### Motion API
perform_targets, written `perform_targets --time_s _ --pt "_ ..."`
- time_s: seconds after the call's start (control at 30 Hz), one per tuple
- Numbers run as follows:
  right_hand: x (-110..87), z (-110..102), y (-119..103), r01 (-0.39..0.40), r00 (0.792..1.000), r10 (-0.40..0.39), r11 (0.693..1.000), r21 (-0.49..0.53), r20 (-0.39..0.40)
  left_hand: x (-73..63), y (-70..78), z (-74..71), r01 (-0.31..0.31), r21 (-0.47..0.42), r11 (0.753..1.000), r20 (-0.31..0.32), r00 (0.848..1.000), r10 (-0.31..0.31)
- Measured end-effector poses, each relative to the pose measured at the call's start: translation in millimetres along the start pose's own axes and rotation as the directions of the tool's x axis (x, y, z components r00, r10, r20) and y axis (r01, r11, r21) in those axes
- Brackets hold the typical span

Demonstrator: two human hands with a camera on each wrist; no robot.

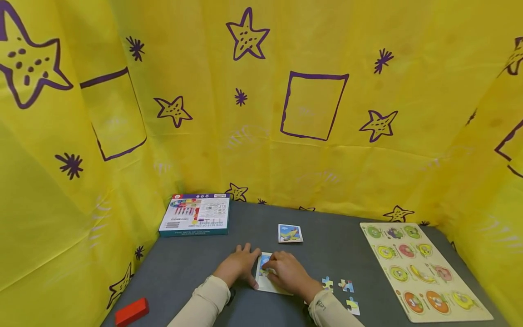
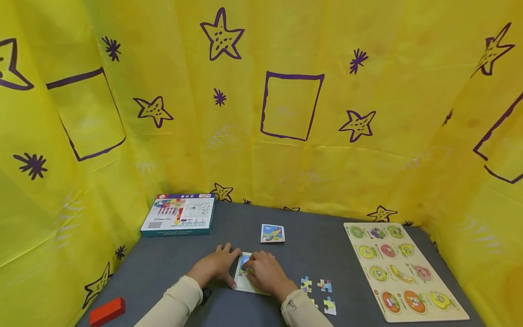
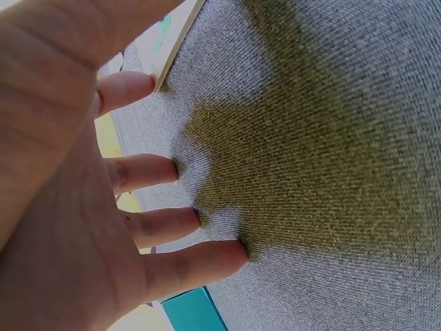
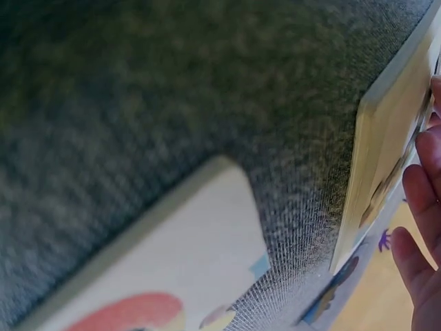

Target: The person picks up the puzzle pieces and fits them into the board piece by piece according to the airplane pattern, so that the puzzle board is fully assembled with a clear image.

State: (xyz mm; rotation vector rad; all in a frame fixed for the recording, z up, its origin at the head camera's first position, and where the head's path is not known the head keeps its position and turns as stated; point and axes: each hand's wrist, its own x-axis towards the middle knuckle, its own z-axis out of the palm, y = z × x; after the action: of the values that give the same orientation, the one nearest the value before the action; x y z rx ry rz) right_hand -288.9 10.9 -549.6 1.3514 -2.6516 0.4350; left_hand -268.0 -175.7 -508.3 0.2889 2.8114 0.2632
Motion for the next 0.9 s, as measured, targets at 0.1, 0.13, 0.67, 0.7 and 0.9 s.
perform_targets --time_s 0.1,0.13,0.67,0.7,0.9 --pt "-4.5 -1 3 0.001 1.000 -0.001 1.000 -0.026 -0.024 3.6 4.7 0.3 -0.014 0.007 1.000 -0.002 1.000 0.014" --pt "-5.9 -1 4 0.000 1.000 -0.001 0.999 -0.034 -0.031 4.9 6.2 0.4 -0.018 0.009 1.000 -0.002 1.000 0.018" --pt "-22.6 -11 14 -0.067 0.998 0.067 0.995 -0.068 -0.006 13.9 14.5 6.0 -0.050 -0.032 0.998 0.018 0.999 0.051" --pt "-23.4 -13 16 -0.067 0.998 0.067 0.996 -0.065 -0.008 12.8 11.5 6.5 -0.040 -0.037 0.999 0.022 0.999 0.040" --pt "-43.9 -24 42 -0.139 0.990 0.139 0.987 -0.078 -0.006 8.0 -8.3 4.6 0.001 -0.054 0.999 0.031 1.000 0.000"
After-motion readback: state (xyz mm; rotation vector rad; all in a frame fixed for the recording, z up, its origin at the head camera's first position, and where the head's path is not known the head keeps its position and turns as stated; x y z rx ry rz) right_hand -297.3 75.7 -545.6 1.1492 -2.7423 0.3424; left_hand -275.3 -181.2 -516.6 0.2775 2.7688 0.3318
